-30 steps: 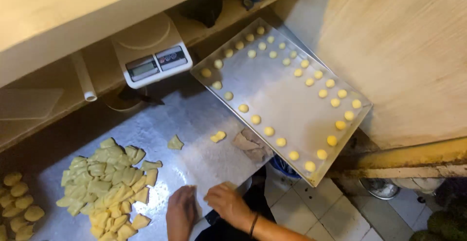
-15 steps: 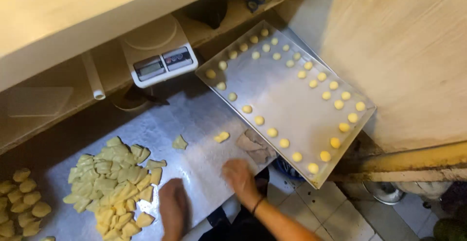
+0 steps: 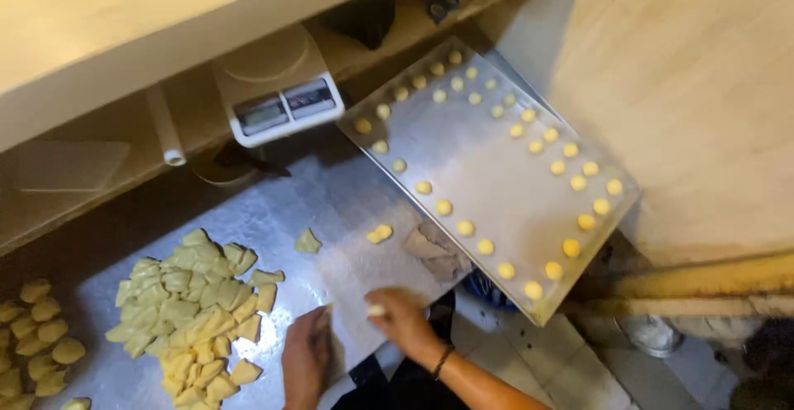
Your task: Shaping small pieces of dough into balls and arranging them on a tray.
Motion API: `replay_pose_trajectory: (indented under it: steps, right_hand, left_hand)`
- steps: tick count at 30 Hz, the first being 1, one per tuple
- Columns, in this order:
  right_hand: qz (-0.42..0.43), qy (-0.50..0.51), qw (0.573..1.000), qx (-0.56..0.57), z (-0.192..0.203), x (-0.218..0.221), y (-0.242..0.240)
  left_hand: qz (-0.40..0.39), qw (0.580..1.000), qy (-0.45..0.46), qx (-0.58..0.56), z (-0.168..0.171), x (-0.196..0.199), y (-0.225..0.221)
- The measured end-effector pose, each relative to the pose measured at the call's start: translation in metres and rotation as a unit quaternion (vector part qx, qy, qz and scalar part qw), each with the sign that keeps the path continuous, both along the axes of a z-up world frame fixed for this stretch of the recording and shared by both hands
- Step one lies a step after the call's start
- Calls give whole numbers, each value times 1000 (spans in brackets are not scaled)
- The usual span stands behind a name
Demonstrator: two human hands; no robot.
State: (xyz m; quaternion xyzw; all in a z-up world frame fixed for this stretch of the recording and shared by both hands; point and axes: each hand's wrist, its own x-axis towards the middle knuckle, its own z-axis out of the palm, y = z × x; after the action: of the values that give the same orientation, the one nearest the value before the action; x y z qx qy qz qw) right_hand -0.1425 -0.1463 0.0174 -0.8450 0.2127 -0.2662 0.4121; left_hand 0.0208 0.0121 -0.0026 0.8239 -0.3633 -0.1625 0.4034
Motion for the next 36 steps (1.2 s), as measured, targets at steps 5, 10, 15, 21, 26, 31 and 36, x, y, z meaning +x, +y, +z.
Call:
replay_pose_trajectory:
  steps: [5,10,15,21,26,31,36]
  right_hand:
    - [-139,-48,987,-72,-12,2,-19]
    - [-64,11,984,-163,-43,11,-36]
    - [-19,-144,955,-257,-114,13,-26]
    - [-78,51,978,-189,-74,7,-16]
    - [22,-58,987,-148,-67,2,19]
    - [-136,71,985,-74,-32,-3,-23]
    - [-46,48,984,-162,9,25,-2]
  left_hand:
    - [392,724,525,-214,-13,-7,-35]
    - [0,995,-98,-13,-99,38,-18]
    - [39,991,-24,-126,-173,23,-25]
    - [8,994,-55,-96,-100,24,-16]
    - [-47,994,-103,1,-114,-20,-1]
    - [75,991,109,-20,-17,11,4]
    - [-41,999,-17,2,24,0,-14]
